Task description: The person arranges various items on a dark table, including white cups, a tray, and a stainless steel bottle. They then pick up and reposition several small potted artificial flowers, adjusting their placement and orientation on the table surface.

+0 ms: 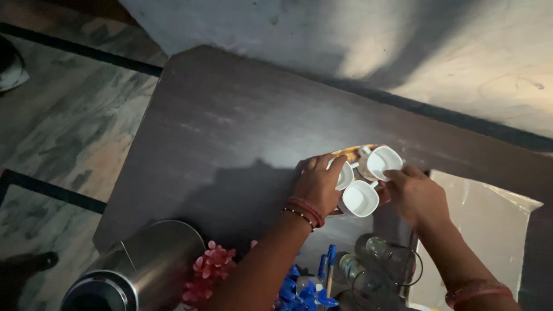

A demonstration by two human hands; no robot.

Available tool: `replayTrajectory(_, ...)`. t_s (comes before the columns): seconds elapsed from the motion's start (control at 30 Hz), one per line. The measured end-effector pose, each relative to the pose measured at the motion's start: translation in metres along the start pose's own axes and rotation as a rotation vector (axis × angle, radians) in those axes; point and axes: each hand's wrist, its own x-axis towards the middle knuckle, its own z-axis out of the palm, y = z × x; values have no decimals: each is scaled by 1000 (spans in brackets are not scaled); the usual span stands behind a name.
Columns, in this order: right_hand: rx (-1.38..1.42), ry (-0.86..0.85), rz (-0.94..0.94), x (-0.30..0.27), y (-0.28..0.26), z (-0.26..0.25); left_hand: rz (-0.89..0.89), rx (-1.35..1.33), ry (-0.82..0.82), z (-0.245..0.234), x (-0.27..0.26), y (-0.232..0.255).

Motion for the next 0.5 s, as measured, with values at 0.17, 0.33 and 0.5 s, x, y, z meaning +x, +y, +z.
replayTrajectory(0.17,-18,32,13,-10,-7,1,236,18,145,5,2,-16)
replayTrajectory(0.33,47,-110,74,-13,-19,-13,277,32,148,10,12,-21)
replayTrajectory(0.5,-1,-450,-199,-18,-33,-29,211,-26,136,9,7,-17)
